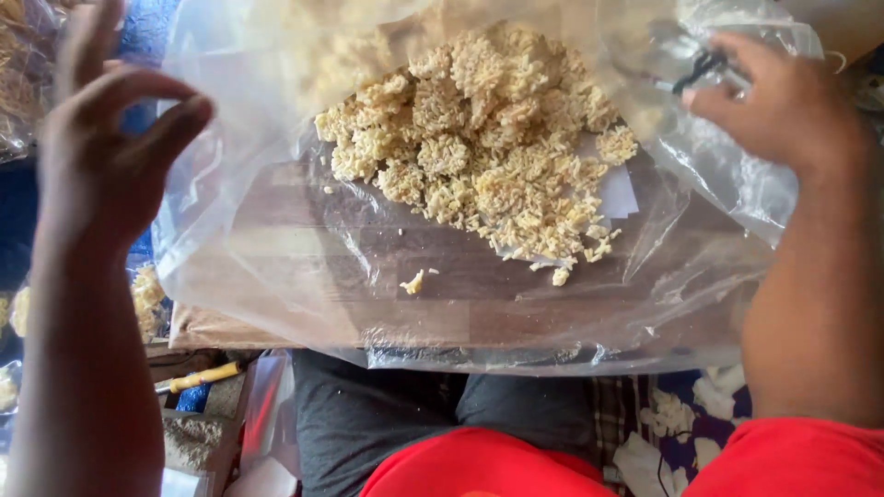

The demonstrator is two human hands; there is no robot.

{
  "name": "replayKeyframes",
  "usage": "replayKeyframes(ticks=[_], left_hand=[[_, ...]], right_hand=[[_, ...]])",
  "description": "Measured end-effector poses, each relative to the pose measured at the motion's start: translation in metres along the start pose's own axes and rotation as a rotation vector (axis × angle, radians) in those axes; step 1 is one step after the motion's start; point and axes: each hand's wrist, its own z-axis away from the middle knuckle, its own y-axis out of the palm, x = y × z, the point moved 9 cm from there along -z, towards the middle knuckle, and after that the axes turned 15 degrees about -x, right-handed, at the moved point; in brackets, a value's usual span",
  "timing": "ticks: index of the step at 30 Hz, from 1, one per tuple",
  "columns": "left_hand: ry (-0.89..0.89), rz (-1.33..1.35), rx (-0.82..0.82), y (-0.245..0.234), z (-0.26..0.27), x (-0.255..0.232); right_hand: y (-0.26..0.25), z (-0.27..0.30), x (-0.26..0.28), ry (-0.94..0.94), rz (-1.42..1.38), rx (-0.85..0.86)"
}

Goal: Packaging small noodle-like snacks into plastic bags and sealing them with a manual heat sealer.

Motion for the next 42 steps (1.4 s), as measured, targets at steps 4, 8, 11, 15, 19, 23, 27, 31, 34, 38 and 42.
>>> replayKeyframes(ticks=[4, 8, 11, 15, 19, 23, 27, 31, 34, 38, 42], left_hand=[[0.1, 0.29, -0.115, -0.057, 0.067, -0.053], [-0.7, 0.552, -0.046, -0.045, 0.166, -0.042], [-0.693, 0.625, 0.171, -0.014, 0.211, -0.038], [-0.796, 0.549, 0.197, 0.0, 0.258, -0.021], [-1.19, 0.693, 0.231, 0.028, 0.331, 0.002], [-1.338, 0.647, 0.67, 0.106, 0.358, -0.036], [-1.33, 1.036, 0.513, 0.176, 0.345, -0.07], [-1.516, 1.126, 0.179, 0.208, 0.337, -0.069], [-1.503, 1.106, 0.135, 0.181, 0.283, -0.082], [-1.126, 1.249, -0.083, 0.144, 0.194, -0.085], [-1.179, 1.118, 0.116, 0.151, 0.212, -0.093]], right_hand=[[-0.006, 0.074, 0.066, 0.069, -0.238, 0.247], [0.057, 0.133, 0.137, -0.135, -0.412, 0.341], [0.113, 0.188, 0.204, -0.332, -0.533, 0.552], [0.096, 0.162, 0.224, -0.679, -0.289, 0.01], [0.059, 0.114, 0.119, -0.106, -0.112, -0.085], [0.037, 0.143, 0.097, -0.087, -0.141, -0.019], [0.011, 0.168, 0.094, -0.025, -0.231, -0.066], [-0.011, 0.176, 0.076, 0.003, -0.249, -0.159], [-0.033, 0.176, 0.062, 0.001, -0.315, -0.238], [-0.061, 0.176, 0.072, -0.092, -0.267, -0.344], [-0.018, 0.166, 0.066, 0.075, -0.237, 0.029]])
